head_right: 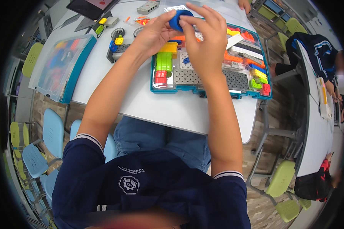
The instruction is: The person assembles a small mechanical device using colorful plastic parts from a kit. They connect a blue cylindrical piece to an orange disc, insert a metal rod, and add small components while occasionally referencing a tablet on the table.
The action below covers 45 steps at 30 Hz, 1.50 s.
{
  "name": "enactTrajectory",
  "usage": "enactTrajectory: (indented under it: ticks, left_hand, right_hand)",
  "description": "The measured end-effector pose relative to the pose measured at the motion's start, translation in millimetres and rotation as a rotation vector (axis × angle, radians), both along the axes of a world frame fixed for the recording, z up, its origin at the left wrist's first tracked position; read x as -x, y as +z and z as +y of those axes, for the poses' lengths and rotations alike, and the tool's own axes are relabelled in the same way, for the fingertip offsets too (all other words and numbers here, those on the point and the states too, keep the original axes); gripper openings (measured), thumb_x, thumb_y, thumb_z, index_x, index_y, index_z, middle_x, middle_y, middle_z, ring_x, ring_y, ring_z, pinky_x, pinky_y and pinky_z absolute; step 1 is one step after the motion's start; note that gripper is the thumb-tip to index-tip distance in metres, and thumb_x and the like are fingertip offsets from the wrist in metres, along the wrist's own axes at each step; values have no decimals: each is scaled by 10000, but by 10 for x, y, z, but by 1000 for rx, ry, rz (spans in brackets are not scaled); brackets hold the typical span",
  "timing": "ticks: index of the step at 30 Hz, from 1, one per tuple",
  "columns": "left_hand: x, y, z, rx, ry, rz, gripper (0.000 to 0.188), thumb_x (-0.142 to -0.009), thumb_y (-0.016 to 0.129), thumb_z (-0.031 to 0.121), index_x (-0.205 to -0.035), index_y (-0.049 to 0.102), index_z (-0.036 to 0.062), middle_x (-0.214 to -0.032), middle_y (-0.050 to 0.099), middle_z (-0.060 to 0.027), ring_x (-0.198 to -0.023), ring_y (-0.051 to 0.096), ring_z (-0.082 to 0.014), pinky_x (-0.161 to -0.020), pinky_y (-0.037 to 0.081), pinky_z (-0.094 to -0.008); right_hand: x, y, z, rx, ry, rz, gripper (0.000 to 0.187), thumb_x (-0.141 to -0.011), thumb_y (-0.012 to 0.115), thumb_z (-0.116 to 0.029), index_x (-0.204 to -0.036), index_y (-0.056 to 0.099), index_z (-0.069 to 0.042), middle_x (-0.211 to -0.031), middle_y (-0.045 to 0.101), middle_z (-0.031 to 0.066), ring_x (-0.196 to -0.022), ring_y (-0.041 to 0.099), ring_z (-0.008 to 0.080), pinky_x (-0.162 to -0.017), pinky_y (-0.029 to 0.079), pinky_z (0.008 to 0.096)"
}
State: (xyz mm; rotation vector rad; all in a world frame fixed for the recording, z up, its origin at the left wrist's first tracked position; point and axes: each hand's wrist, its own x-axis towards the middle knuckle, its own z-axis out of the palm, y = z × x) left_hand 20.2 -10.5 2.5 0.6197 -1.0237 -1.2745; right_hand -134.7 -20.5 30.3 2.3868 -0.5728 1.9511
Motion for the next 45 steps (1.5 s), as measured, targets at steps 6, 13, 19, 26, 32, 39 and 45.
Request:
enactTrajectory:
  ticks: [6, 13, 19, 26, 32, 39, 45]
  left_hand:
    - [-121, 5, -72, -24, 82, 94, 423, -974, 555, 310, -1190, 555, -53, -1175, 630, -198, -1148, 615, -272, -1058, 482, -390]
    - [-130, -4, -80, -60, 18, 152, 439, -980, 525, 300, -1204, 528, -77, -1226, 598, -198, -1183, 588, -343, -1084, 465, -412]
    - [-119, 4, -86, -118, 12, 171, 412, -998, 501, 277, -1223, 521, -67, -1239, 589, -196, -1190, 584, -356, -1073, 476, -426]
    - [-95, -41, -86, -91, 37, 79, 427, -1013, 514, 329, -1212, 536, -49, -1213, 608, -171, -1163, 607, -327, -1047, 497, -411]
    - [-63, -45, -69, -142, -6, 33, 419, -1009, 523, 357, -1186, 558, -22, -1175, 635, -144, -1129, 631, -276, -979, 523, -381]
    - [22, -26, -1, -81, -21, 27, 498, -947, 611, 406, -1180, 585, -32, -1106, 668, -148, -1045, 675, -259, -948, 543, -361]
    - [31, -14, 15, -100, 14, 0, 404, -997, 546, 365, -1141, 566, -12, -1073, 659, -119, -1037, 666, -220, -934, 546, -358]
  right_hand:
    - [307, 46, -185, -534, 9, 112, 276, -823, 738, -192, -1061, 705, -56, -1053, 706, 96, -1022, 631, 273, -908, 480, 390]
    - [324, -262, -230, -563, -254, 620, 425, -752, 798, -315, -1040, 705, -17, -1020, 657, 197, -1101, 546, 369, -913, 453, 458]
    - [281, -270, -268, -512, -280, 520, 380, -793, 767, -250, -1065, 678, -1, -985, 659, 178, -972, 618, 340, -866, 480, 458]
    - [209, -119, -206, -389, -157, 77, 411, -818, 762, -241, -1131, 638, -5, -966, 657, 158, -887, 643, 286, -781, 516, 383]
    - [61, -167, -182, -15, -166, 136, 400, -807, 774, -240, -1109, 640, -14, -978, 655, 126, -891, 627, 284, -786, 501, 387]
    - [58, -199, -150, -82, -165, 116, 384, -795, 782, -234, -1098, 663, -31, -1018, 622, 110, -926, 607, 281, -805, 493, 385]
    - [38, -215, -138, -88, -172, 116, 386, -769, 807, -235, -1082, 690, -40, -1004, 614, 100, -898, 611, 264, -776, 508, 369]
